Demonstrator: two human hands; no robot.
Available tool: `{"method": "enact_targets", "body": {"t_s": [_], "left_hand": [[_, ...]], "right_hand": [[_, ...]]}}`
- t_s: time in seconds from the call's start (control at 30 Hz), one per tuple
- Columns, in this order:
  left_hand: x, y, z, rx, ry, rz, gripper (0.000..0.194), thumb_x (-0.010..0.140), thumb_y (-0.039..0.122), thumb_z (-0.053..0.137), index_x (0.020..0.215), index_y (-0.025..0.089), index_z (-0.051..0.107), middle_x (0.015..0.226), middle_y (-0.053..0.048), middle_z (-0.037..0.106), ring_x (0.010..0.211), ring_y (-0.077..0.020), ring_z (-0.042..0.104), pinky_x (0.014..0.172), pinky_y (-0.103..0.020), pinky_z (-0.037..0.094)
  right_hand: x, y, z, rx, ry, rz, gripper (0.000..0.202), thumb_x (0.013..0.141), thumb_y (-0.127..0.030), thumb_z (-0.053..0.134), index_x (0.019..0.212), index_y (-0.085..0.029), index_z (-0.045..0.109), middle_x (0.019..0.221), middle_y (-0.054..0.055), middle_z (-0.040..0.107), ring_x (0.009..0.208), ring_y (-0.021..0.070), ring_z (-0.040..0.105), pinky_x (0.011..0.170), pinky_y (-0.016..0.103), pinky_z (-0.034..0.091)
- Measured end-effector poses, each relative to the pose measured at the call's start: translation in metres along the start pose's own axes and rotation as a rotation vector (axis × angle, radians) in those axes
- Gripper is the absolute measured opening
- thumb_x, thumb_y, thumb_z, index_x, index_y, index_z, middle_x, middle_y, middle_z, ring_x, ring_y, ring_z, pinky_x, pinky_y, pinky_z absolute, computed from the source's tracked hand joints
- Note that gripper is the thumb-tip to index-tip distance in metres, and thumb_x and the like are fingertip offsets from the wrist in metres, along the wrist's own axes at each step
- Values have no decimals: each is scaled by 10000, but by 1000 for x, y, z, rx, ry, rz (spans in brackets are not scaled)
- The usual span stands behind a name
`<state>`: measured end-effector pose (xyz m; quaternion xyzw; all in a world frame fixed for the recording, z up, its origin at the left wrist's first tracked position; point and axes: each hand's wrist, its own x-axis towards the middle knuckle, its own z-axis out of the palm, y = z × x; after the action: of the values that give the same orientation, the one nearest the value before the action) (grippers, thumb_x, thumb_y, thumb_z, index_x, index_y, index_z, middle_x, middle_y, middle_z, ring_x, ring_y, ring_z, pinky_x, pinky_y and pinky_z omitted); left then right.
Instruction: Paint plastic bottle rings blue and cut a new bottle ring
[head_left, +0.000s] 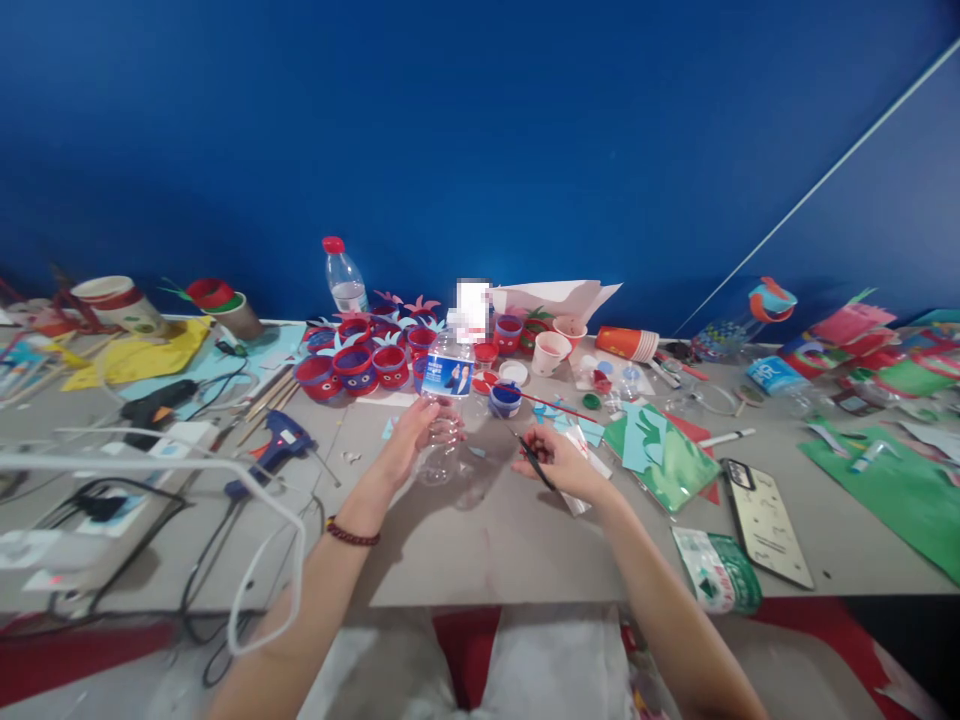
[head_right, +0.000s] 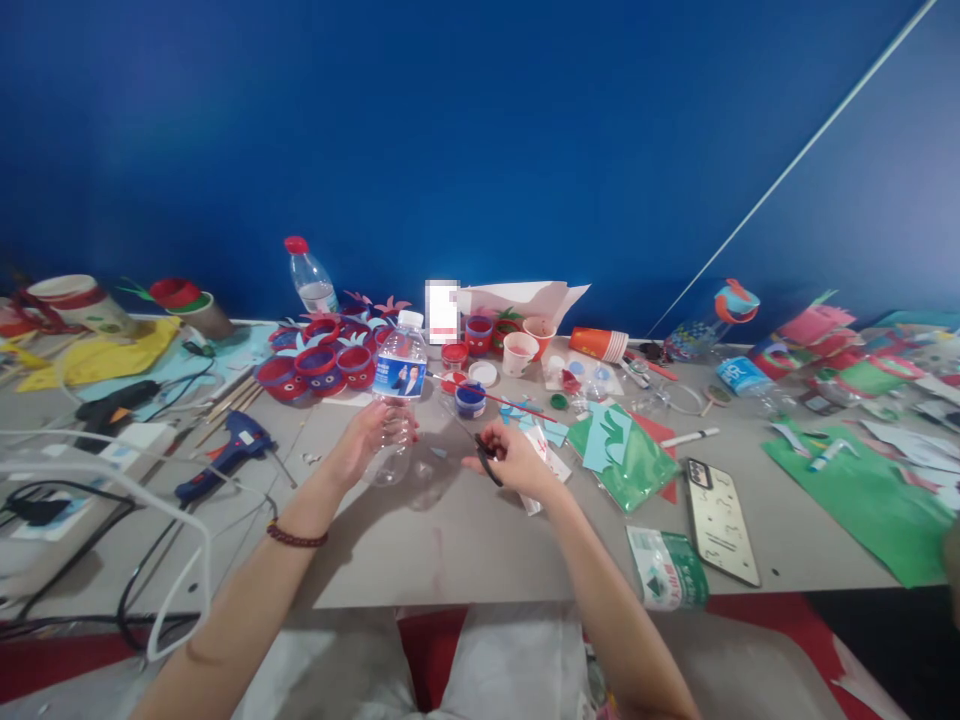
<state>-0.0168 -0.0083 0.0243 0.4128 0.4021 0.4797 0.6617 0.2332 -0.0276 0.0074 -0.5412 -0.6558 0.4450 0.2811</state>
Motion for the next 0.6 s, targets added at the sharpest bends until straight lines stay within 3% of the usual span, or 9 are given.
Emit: {"method": "enact_targets", "body": {"t_s": [0.13, 0.6], "left_hand": [[-1, 1, 1, 14, 3, -3, 441, 695, 504, 706, 965, 198, 538, 812, -25, 693, 704, -212, 704, 683, -340, 532], [-5, -1, 2, 59, -83, -95, 414, 713, 450, 706, 969, 160, 561, 850, -61, 716, 699, -187, 688, 675, -312, 533]], "right_hand": [[-7, -1, 4, -70, -72, -27, 330, 690, -436, 718, 795, -218, 494, 640, -64, 489, 575, 109, 414, 530, 242, 336], [-10, -3, 4, -107, -92, 19, 357, 659, -463, 726, 718, -210, 481, 592, -73, 477, 564, 103, 414, 513, 232, 310]]}}
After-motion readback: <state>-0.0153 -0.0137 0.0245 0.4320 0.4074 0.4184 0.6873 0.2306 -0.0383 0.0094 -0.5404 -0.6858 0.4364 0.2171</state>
